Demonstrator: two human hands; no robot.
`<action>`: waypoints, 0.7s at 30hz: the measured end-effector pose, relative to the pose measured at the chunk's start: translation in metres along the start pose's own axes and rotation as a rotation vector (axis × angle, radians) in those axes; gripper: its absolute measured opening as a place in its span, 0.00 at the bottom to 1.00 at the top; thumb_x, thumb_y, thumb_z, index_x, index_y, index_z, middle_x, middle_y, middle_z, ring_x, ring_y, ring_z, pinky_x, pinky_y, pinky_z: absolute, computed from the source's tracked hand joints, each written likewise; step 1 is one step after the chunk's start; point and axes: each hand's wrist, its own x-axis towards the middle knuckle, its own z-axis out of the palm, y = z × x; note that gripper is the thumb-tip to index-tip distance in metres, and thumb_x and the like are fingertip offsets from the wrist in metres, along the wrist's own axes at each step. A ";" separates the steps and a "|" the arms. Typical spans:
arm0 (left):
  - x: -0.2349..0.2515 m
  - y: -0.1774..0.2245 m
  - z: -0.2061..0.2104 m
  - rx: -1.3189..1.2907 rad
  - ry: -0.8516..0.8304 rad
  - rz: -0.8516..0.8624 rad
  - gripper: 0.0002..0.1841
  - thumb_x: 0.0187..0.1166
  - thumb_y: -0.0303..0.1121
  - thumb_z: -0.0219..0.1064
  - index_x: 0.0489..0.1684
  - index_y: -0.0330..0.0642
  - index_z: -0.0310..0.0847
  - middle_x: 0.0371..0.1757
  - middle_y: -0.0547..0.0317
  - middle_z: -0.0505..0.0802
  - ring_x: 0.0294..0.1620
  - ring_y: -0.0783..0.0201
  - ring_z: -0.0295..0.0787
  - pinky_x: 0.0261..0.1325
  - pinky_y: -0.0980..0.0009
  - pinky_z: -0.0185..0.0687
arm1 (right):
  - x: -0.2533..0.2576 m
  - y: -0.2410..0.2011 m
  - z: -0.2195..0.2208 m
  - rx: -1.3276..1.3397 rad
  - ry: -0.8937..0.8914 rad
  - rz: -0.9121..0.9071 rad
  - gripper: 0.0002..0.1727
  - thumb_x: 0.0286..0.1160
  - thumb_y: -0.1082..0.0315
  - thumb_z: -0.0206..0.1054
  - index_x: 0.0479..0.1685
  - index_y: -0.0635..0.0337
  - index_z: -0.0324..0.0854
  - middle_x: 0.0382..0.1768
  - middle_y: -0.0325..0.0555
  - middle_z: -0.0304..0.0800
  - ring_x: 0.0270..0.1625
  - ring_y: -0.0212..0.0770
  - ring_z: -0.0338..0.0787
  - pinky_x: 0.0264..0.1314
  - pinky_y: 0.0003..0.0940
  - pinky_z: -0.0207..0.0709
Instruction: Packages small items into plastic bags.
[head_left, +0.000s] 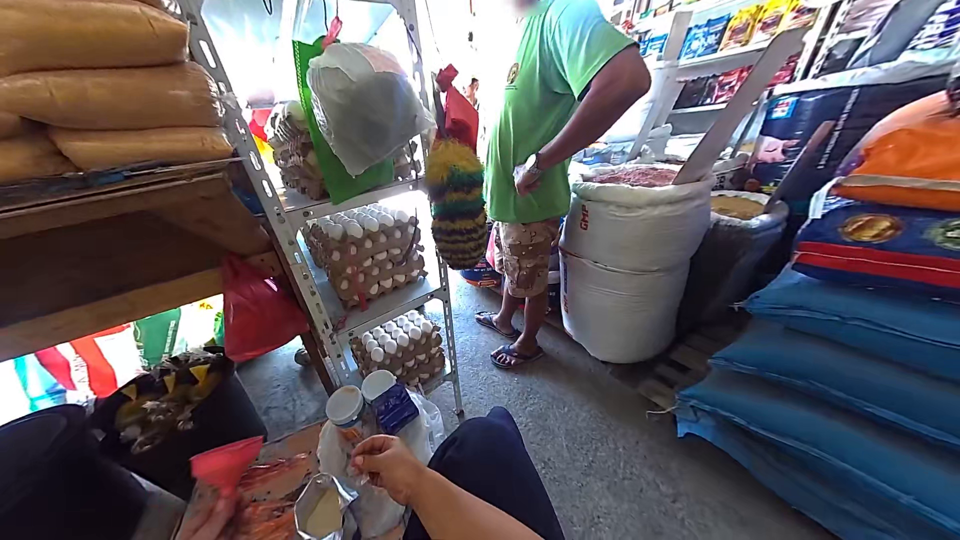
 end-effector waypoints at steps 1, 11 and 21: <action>-0.004 -0.007 0.018 -0.047 -0.026 -0.028 0.08 0.93 0.29 0.50 0.50 0.44 0.76 0.33 0.64 0.93 0.32 0.69 0.93 0.39 0.71 0.92 | 0.000 0.001 -0.001 0.011 -0.005 -0.005 0.07 0.80 0.76 0.68 0.52 0.64 0.83 0.39 0.42 0.91 0.36 0.30 0.87 0.39 0.25 0.81; -0.023 -0.055 0.106 -0.212 -0.073 -0.199 0.09 0.94 0.28 0.46 0.54 0.40 0.73 0.39 0.57 0.95 0.34 0.67 0.95 0.37 0.72 0.92 | -0.007 -0.004 -0.004 -0.073 0.008 -0.036 0.08 0.80 0.76 0.67 0.54 0.65 0.81 0.42 0.45 0.93 0.40 0.31 0.89 0.42 0.26 0.80; -0.018 -0.009 0.135 -0.045 -0.174 0.053 0.12 0.84 0.18 0.58 0.59 0.40 0.72 0.47 0.61 0.91 0.44 0.72 0.89 0.47 0.74 0.87 | -0.006 -0.015 0.000 -0.231 0.017 -0.268 0.14 0.74 0.79 0.68 0.58 0.76 0.82 0.49 0.53 0.91 0.48 0.35 0.90 0.57 0.31 0.85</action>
